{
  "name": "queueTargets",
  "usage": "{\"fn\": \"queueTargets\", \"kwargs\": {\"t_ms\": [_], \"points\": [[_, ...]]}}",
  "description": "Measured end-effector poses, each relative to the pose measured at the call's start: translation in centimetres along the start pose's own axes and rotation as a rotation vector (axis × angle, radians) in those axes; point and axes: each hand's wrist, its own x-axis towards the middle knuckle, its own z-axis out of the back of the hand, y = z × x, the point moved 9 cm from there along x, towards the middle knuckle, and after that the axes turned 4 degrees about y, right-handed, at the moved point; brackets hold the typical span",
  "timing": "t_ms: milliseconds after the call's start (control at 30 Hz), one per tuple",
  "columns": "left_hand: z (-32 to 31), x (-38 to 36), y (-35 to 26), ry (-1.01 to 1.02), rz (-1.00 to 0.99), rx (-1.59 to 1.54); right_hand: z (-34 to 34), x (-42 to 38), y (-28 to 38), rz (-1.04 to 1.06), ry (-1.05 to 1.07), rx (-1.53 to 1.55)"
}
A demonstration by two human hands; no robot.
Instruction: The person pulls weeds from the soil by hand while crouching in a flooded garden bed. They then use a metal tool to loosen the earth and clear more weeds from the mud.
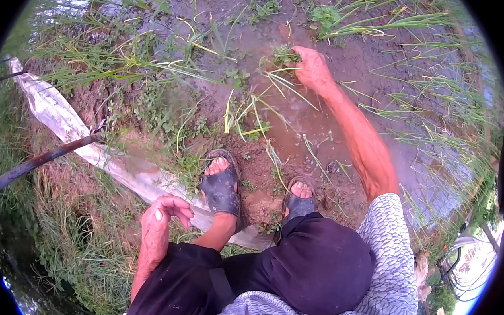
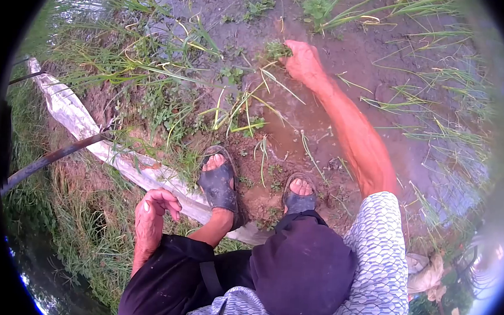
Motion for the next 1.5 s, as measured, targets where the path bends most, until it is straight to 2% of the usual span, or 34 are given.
{"fn": "queueTargets", "kwargs": {"t_ms": [100, 200, 233, 467, 567, 667, 767, 867, 900, 1000, 1100, 1200, 1300, 1400, 1500], "points": [[0.0, 0.2, 0.4, 0.008, 0.01, -0.007, 3.1, -0.9, -0.3, 0.301, -0.37, -0.275], [-0.2, 0.4, 0.2, 0.007, 0.009, 0.012, 2.1, 1.3, -1.9, 0.164, -0.334, -0.517], [-0.3, 0.5, -0.1, 0.015, 0.004, 0.015, 2.0, 1.5, -1.2, 0.231, -0.374, -0.553], [-0.8, 0.5, 0.0, 0.029, 0.005, 0.016, 2.6, 2.6, -1.7, 0.163, -0.128, -0.57], [-0.8, 0.5, -0.6, 0.04, -0.01, 0.035, 1.9, 1.6, -2.6, 0.158, 0.2, -0.618], [-0.7, 0.4, 0.0, 0.029, -0.003, 0.014, 6.7, 0.6, -5.3, -0.023, -0.016, -0.661], [-0.4, 0.4, 0.3, 0.025, 0.009, 0.004, 11.2, 1.1, -6.3, -0.118, -0.263, -0.472], [-0.4, 0.4, 0.0, 0.038, 0.02, 0.016, 9.5, 2.7, -6.8, -0.011, -0.307, -0.383], [-0.5, 0.5, 0.0, 0.041, 0.023, 0.017, 8.7, 3.2, -7.1, -0.052, -0.26, -0.432], [-0.6, 0.5, 0.0, 0.042, 0.035, 0.016, 8.5, 3.4, -7.3, -0.061, -0.322, -0.447], [-0.2, 0.4, 0.1, 0.024, 0.0, -0.023, 8.2, 3.0, -7.9, -0.16, -0.233, -0.293], [0.1, 0.4, 0.2, 0.019, -0.007, -0.042, 5.7, 0.0, -6.2, -0.181, -0.045, -0.074], [0.1, 0.6, 0.3, 0.026, 0.015, -0.032, 2.2, -0.4, -1.8, 0.235, -0.092, -0.482], [0.2, 0.6, 0.4, 0.022, 0.056, -0.024, 1.8, 3.1, 0.9, 0.222, -0.094, -0.584], [0.1, 0.6, 0.1, 0.036, 0.049, -0.027, 2.8, 5.7, 2.8, 0.254, -0.211, -0.73]]}}
